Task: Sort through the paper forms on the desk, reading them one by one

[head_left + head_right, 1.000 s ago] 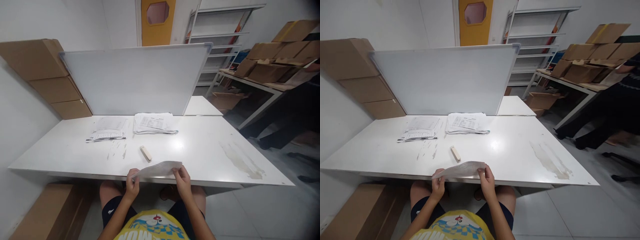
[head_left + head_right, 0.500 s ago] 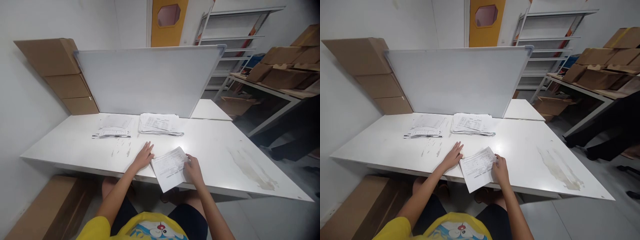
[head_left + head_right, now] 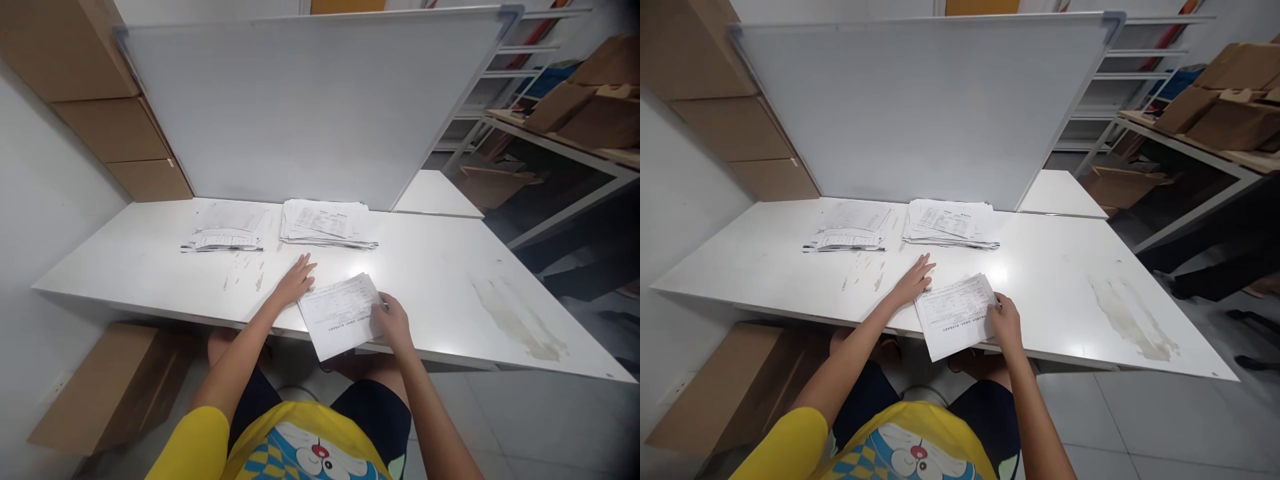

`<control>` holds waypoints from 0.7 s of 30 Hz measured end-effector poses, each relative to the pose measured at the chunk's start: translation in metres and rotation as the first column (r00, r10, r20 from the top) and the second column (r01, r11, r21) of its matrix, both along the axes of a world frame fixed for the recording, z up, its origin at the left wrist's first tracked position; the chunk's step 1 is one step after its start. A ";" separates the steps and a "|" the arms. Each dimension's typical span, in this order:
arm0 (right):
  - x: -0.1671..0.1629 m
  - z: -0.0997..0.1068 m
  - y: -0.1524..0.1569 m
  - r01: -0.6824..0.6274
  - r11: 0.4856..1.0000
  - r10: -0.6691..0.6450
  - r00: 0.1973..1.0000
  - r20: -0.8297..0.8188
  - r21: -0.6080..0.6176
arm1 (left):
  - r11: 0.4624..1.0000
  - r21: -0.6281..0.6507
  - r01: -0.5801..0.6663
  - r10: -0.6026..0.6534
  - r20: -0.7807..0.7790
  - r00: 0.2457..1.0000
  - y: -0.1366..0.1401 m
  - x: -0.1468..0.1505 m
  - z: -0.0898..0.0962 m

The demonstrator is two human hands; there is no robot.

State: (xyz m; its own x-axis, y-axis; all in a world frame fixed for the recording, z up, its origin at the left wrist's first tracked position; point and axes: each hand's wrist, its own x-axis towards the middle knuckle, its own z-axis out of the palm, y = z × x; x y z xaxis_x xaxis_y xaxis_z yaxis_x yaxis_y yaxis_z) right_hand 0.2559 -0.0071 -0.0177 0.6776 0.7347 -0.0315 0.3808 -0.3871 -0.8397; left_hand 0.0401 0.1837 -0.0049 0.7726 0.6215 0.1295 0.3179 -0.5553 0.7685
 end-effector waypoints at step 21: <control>-0.002 0.007 -0.003 0.123 0.989 -0.087 0.936 -0.342 0.085 | 0.994 0.106 -0.009 0.025 -0.150 0.988 -0.006 0.000 0.003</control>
State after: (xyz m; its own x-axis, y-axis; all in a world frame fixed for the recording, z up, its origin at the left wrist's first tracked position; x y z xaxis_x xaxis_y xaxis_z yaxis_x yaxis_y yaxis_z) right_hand 0.2536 -0.0101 -0.0104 0.7137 0.6716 -0.1989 0.0306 -0.3135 -0.9491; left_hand 0.0398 0.1780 -0.0017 0.7777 0.6238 0.0778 0.4356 -0.6240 0.6488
